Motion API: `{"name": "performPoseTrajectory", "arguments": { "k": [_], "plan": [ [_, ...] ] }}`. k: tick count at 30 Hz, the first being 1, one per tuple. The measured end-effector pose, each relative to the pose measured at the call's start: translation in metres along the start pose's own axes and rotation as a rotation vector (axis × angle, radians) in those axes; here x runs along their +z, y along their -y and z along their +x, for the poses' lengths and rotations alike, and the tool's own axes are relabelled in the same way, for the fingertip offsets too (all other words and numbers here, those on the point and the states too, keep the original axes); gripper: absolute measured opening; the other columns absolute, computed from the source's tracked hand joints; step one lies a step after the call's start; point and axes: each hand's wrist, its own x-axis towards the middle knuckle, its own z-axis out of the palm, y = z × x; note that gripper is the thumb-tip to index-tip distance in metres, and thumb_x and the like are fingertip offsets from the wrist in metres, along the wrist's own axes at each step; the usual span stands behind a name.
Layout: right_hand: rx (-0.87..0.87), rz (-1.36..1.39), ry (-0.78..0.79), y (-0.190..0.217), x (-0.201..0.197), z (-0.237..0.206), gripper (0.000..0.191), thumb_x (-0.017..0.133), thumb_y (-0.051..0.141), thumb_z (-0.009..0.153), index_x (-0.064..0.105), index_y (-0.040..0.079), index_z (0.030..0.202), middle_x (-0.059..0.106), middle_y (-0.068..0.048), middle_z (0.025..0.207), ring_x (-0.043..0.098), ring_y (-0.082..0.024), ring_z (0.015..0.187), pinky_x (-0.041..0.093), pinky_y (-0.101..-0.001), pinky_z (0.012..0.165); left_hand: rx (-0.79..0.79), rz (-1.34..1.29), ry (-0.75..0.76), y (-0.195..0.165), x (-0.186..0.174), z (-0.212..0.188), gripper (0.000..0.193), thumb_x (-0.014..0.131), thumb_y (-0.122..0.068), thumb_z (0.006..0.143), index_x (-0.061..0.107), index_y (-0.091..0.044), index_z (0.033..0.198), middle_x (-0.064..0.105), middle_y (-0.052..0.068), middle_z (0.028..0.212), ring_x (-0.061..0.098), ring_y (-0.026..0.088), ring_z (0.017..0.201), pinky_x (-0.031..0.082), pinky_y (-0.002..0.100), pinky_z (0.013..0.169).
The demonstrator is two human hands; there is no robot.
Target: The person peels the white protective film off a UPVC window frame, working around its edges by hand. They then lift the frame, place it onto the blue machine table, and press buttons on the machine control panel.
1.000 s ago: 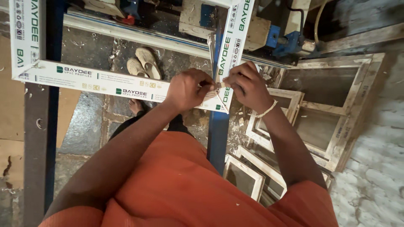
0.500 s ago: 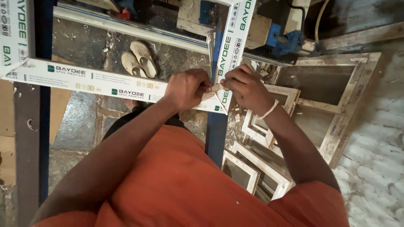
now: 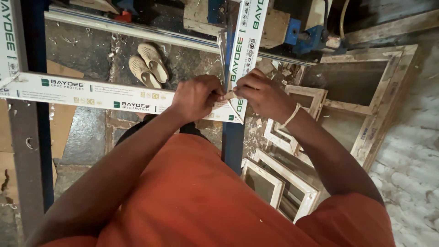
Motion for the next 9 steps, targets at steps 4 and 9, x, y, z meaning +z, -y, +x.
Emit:
{"name": "performPoseTrajectory", "arguments": {
  "k": [4, 9],
  "plan": [
    [-0.027, -0.009, 0.014, -0.001, -0.002, 0.003, 0.019, 0.074, -0.004, 0.081, 0.073, 0.001, 0.099, 0.065, -0.008, 0.104, 0.06, -0.027, 0.102, 0.054, -0.0372, 0.09, -0.015, -0.008, 0.032, 0.003, 0.0, 0.0, 0.019, 0.067, -0.001, 0.078, 0.069, -0.011, 0.094, 0.071, 0.004, 0.093, 0.071, 0.027, 0.091, 0.057, 0.043, 0.073],
    [-0.085, -0.093, 0.082, -0.004, -0.003, 0.014, 0.026, 0.072, -0.008, 0.072, 0.075, 0.005, 0.095, 0.068, -0.005, 0.104, 0.061, -0.026, 0.105, 0.055, -0.0353, 0.09, 0.009, 0.047, 0.037, 0.005, 0.003, -0.002, 0.014, 0.068, -0.002, 0.081, 0.067, -0.01, 0.092, 0.071, 0.004, 0.095, 0.071, 0.027, 0.096, 0.057, 0.044, 0.076]
  ]
}}
